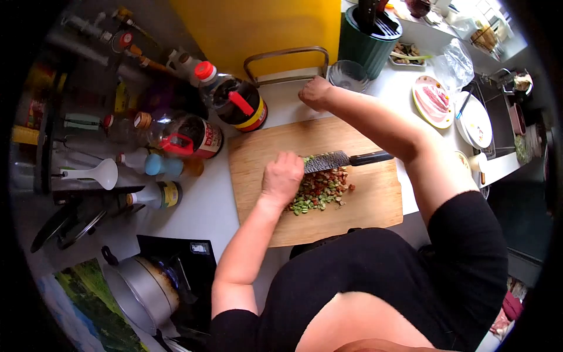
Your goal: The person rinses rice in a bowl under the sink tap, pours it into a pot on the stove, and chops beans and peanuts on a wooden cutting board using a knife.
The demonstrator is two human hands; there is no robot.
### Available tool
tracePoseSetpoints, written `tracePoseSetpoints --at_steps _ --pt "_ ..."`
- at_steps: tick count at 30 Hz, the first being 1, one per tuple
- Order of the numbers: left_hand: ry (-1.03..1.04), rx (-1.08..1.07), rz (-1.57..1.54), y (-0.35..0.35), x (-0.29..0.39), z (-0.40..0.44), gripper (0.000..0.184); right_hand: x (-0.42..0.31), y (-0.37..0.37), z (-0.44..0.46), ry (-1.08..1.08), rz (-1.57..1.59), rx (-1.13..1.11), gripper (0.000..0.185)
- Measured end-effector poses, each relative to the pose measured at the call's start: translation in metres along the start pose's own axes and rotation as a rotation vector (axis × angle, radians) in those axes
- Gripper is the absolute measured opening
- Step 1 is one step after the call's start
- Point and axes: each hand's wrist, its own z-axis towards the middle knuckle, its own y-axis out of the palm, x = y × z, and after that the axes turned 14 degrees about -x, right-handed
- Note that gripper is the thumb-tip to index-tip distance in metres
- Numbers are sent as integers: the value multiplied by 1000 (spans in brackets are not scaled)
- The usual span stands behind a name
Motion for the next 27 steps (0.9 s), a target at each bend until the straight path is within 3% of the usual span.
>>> tracePoseSetpoints --at_steps 3,6,11,14,16,18,20,23,27 --pt "-31 22 -23 -2 9 -11 6 -4 13 35 18 10 -157 22" --pt "-51 51 -61 4 13 -20 6 -6 28 56 133 75 -134 28" --pt "-42 84 -88 7 15 -29 8 -4 31 49 90 45 -135 29" --pt "-44 88 -91 4 17 -37 8 -4 34 39 36 32 50 24" --pt "-42 77 -99 4 15 -42 8 -21 17 -1 -147 14 176 16" --pt "-31 63 -106 4 12 -46 8 -43 16 -38 -267 319 57 17" --pt "-44 15 -131 1 7 -45 7 -43 21 -75 -553 632 70 22" --pt "-52 -47 -141 -4 -5 -40 12 -40 24 -119 -402 856 30 33" --pt "-16 -70 -154 -5 -27 -14 18 -41 23 -165 -291 934 -141 68"
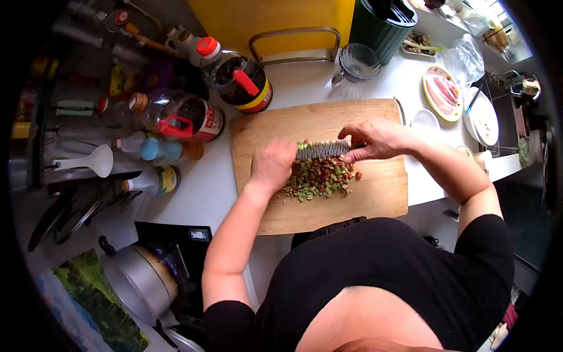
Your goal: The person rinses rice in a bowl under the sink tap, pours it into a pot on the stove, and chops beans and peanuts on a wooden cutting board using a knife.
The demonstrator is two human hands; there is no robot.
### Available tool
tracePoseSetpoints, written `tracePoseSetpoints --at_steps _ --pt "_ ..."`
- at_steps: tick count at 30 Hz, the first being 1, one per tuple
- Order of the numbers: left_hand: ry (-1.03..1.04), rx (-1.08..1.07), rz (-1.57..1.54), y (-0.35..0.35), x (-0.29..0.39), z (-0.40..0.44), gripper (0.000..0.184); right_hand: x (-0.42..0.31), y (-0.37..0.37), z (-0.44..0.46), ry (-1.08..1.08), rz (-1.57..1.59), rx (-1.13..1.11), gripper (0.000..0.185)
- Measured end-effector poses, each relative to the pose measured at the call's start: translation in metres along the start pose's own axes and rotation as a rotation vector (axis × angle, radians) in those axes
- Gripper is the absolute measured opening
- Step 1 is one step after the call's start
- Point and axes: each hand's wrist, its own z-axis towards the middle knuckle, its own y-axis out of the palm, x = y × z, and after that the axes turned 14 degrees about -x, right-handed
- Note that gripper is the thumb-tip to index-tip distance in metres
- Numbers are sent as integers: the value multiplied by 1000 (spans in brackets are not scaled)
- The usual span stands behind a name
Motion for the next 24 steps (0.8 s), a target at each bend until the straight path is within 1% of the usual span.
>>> tracePoseSetpoints --at_steps 1,3,4,5,8,10,11,14,15,17,18,22,24 --pt "18 13 -12 1 -5 8 18 4 10 -2 -71 -20 91 65" --pt "32 -29 -27 12 -17 22 18 11 20 8 11 -99 205 52" --pt "45 -64 -44 16 -21 26 18 17 24 15 40 -84 259 39" --pt "47 -64 -38 21 -22 29 18 21 25 18 37 -83 265 39" --pt "-1 -100 -46 28 -18 36 18 32 30 24 72 -162 301 27" --pt "-5 -183 -35 26 -12 33 19 38 36 23 62 -172 292 25" --pt "-5 -184 -30 25 -8 29 19 40 36 22 54 -188 283 23" --pt "7 -96 -118 16 3 18 16 32 36 9 9 -171 309 20" --pt "11 -101 -120 14 1 19 16 30 36 8 12 -166 308 20" --pt "-22 -171 -100 9 -7 27 9 27 30 10 20 -205 333 20" --pt "-9 -132 -121 12 -11 30 8 26 29 12 15 -197 350 20" --pt "20 -181 -121 15 -20 36 10 20 29 13 57 -230 324 19" --pt "65 -221 -173 13 -19 36 12 13 31 7 75 -244 294 21"
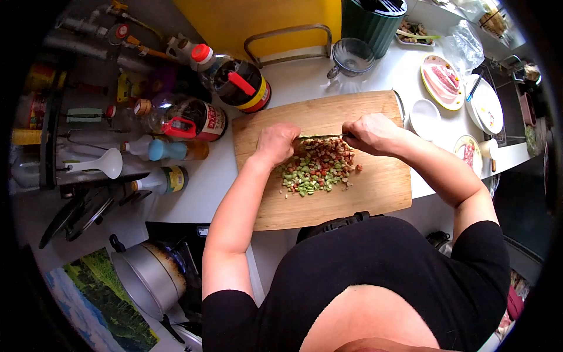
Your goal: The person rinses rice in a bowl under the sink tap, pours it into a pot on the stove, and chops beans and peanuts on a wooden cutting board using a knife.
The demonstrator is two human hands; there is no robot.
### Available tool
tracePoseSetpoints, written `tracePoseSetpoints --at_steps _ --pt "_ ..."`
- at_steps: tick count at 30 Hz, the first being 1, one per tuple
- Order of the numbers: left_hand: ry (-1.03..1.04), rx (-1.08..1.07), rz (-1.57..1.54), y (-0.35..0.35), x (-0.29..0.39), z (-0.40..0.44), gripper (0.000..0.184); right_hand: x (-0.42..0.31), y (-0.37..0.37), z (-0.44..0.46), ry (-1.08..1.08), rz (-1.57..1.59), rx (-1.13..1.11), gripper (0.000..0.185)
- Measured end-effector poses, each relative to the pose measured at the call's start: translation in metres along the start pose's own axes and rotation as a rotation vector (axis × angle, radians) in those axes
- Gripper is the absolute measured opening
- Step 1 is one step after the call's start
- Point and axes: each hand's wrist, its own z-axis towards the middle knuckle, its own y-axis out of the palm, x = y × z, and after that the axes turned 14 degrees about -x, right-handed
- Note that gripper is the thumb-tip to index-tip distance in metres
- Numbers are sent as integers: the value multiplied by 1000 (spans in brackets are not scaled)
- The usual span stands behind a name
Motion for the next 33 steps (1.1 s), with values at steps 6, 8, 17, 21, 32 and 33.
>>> tracePoseSetpoints --at_steps 6,8,17,21,32,33 --pt "67 -85 -139 8 -20 7 25 -16 -13 -1 -6 -13 -77 27" --pt "90 -85 -143 8 -24 6 26 -24 -20 0 5 -12 -142 29" --pt "40 -268 117 -3 -1 24 23 17 29 3 -26 129 -127 26" --pt "49 -350 271 -18 14 37 16 28 38 -1 -33 202 -67 25" --pt "87 -211 52 4 -9 14 14 9 18 7 -51 80 -118 25" --pt "106 -177 -5 6 -13 12 16 3 11 7 -65 43 -143 26"
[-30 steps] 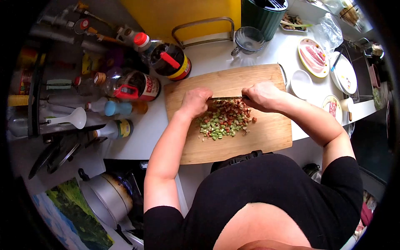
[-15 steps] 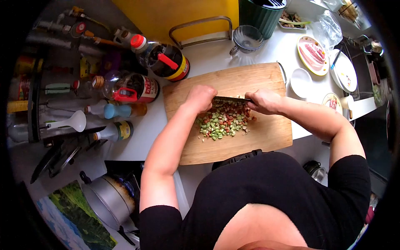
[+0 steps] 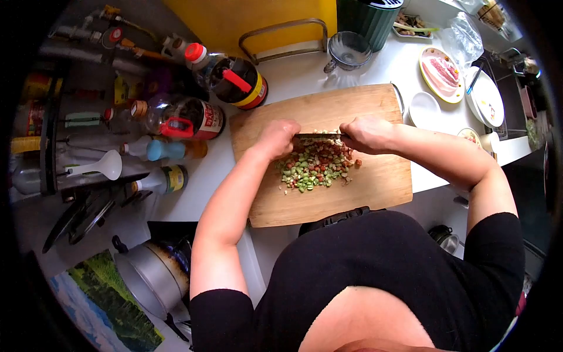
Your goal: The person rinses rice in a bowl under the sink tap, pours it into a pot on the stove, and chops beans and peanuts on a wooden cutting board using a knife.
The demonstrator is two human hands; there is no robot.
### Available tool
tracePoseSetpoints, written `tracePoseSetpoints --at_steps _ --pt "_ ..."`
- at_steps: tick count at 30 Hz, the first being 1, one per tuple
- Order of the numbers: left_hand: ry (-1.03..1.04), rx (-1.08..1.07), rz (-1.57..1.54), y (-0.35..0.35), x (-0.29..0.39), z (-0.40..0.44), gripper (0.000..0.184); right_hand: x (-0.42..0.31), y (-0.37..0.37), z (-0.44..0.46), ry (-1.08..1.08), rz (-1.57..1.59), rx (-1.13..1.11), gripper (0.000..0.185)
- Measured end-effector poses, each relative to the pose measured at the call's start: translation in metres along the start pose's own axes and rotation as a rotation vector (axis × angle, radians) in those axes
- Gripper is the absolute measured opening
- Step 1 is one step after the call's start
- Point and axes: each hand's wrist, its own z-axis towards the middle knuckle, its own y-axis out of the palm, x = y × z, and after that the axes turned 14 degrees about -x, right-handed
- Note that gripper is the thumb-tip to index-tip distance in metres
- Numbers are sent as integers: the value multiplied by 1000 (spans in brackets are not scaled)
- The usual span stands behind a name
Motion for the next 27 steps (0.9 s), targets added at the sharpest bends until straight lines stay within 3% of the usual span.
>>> tracePoseSetpoints --at_steps 5,8,16,18,22,27 --pt "70 60 -29 4 -10 -9 21 -38 -18 -2 122 -100 -187 34" --pt "57 32 48 2 1 -6 23 -26 3 -9 80 253 -56 28" --pt "-51 -161 365 -25 51 8 10 24 56 -8 23 199 55 27" --pt "-89 -181 366 -20 49 4 14 20 54 -6 4 183 63 26" --pt "-48 -65 166 6 9 -1 16 -13 24 -7 107 186 -51 24" --pt "91 -3 -11 2 -5 -14 21 -37 11 -3 26 41 -43 25"
